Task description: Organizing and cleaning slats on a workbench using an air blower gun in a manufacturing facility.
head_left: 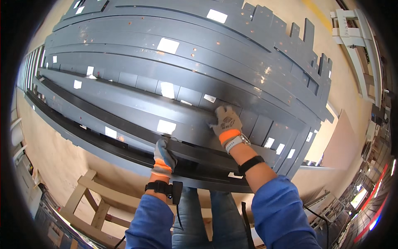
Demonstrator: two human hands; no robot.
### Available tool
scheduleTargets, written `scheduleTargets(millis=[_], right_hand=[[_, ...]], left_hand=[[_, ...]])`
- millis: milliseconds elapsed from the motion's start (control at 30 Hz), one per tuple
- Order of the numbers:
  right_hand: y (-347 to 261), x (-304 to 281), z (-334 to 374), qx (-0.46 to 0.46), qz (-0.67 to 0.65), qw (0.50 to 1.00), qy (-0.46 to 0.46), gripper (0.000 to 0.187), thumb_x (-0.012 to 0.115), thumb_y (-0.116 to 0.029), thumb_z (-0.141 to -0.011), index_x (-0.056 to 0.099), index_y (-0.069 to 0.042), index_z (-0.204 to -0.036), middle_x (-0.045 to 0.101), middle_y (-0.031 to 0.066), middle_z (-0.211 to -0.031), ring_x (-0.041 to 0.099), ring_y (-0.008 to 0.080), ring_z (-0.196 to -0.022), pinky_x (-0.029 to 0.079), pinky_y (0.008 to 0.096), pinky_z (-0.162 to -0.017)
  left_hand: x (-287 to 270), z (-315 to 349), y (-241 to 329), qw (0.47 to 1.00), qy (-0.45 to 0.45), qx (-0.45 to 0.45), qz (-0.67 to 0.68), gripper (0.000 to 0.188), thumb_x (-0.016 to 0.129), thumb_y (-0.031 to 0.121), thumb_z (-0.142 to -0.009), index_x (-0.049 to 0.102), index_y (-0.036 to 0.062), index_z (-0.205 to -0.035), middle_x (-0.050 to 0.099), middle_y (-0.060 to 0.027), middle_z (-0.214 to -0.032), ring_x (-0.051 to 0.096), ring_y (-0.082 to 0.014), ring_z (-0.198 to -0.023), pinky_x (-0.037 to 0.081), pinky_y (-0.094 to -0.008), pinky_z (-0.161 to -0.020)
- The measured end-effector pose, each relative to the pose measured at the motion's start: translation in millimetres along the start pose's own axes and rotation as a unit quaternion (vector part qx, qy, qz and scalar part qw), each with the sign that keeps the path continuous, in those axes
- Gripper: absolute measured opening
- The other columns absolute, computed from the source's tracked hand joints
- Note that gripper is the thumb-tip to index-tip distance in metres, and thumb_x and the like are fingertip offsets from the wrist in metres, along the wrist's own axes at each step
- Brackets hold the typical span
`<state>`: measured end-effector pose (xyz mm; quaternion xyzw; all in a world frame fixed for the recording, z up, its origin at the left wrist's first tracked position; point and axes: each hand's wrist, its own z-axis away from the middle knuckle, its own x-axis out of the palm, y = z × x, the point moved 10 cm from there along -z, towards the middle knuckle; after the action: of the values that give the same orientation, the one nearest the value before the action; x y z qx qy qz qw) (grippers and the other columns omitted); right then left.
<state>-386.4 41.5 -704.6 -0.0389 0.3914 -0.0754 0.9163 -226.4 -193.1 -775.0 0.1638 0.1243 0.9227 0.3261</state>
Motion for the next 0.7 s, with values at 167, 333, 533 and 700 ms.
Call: scheduleTargets(millis=[167,333,533,700], right_hand=[[-19,-38,21,-0.076,0.035,0.992,0.097,0.049,0.07,-0.037,-0.078,0.051,-0.013,-0.116,0.053,0.0115,-0.116,0.055,0.0297,-0.105,0.047,0.0409,-0.086],[7,-19,2,-0.042,0.107,0.993,0.029,0.053,0.069,-0.035,-0.078,0.047,-0.013,-0.121,0.054,0.011,-0.115,0.054,0.0302,-0.105,0.046,0.0399,-0.085],[5,5,2,-0.061,0.115,0.991,-0.03,0.053,0.067,-0.033,-0.079,0.047,-0.013,-0.125,0.052,0.0143,-0.119,0.051,0.0325,-0.111,0.044,0.0398,-0.09],[6,-9,20,-0.087,0.083,0.993,-0.01,0.053,0.065,-0.034,-0.08,0.047,-0.01,-0.124,0.052,0.0138,-0.12,0.051,0.0337,-0.111,0.043,0.0406,-0.093]], left_hand=[[-7,8,8,0.999,0.02,0.003,-0.026,0.021,0.052,0.03,-0.082,0.059,0.0113,-0.087,0.056,-0.0013,-0.072,0.052,-0.0144,-0.061,0.042,-0.028,-0.052],[36,16,1,0.999,-0.01,-0.027,0.015,0.021,0.05,0.029,-0.084,0.061,0.0117,-0.09,0.054,0.0004,-0.065,0.047,-0.0125,-0.049,0.037,-0.0237,-0.043],[-14,-2,20,0.913,-0.048,0.263,-0.309,0.024,0.051,0.008,-0.078,0.058,0.0061,-0.101,0.059,-0.0083,-0.084,0.057,-0.021,-0.07,0.048,-0.0312,-0.064],[8,9,3,0.993,-0.037,0.037,-0.101,0.034,0.053,0.04,-0.088,0.059,0.008,-0.096,0.063,-0.0057,-0.084,0.06,-0.0191,-0.076,0.049,-0.0317,-0.068]])
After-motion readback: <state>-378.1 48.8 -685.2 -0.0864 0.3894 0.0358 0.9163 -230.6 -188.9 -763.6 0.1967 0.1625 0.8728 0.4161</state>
